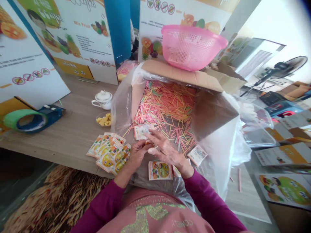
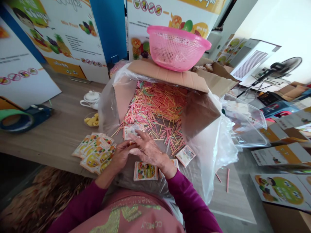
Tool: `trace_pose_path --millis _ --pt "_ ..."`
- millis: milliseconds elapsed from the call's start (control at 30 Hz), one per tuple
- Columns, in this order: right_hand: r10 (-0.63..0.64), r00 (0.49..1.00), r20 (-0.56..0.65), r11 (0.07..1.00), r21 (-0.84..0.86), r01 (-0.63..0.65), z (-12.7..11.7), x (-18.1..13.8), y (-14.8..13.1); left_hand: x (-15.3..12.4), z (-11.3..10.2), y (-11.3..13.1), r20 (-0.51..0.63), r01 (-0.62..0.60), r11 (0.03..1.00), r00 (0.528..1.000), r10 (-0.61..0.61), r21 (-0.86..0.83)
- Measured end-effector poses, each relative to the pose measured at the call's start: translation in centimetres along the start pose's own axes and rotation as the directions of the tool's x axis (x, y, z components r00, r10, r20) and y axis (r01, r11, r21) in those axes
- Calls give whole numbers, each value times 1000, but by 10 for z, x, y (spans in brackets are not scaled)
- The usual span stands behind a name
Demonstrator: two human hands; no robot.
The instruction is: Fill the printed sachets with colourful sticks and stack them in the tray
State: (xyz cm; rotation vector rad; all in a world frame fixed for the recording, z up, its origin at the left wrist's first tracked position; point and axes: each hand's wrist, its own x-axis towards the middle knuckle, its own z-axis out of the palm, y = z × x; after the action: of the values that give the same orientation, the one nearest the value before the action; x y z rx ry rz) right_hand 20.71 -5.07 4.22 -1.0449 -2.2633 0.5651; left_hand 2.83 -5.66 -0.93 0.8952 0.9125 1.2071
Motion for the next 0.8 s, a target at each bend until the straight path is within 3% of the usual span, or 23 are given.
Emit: trace_pose_path --millis 133,233,300,367,467,533,633,733,800 --pt "87 986 -144 989 132 -68 6 0 -1 -4 -1 1 28 -51 997 998 50 64" --pt "199 978 -67 939 300 -171 11 -2 -11 -15 -8 8 95 -211 913 977 190 348" --pt "233 972 32 892 391 -227 16 -7 -16 -28 -19 13 174 -351 718 935 310 601" --pt "217 968 124 881 403 -249 20 -12 -16 -41 -36 16 248 -428 424 875 417 798" --pt "255 951 172 922 252 -293 19 -13 0 -54 -65 15 316 -349 -31 805 502 937" --pt "350 929 121 926 108 -362 9 -5 19 -56 -82 12 340 -260 -221 770 540 940" --pt "501 865 23 859 -136 -494 -13 21 50 -54 -95 9 352 -173 -340 731 584 924" --pt "640 768 -41 699 -384 -603 -31 53 72 -49 -101 8 350 -121 -388 719 601 914" --pt "668 742 -63 631 -482 -608 -36 71 80 -48 -104 9 354 -117 -397 717 600 910"
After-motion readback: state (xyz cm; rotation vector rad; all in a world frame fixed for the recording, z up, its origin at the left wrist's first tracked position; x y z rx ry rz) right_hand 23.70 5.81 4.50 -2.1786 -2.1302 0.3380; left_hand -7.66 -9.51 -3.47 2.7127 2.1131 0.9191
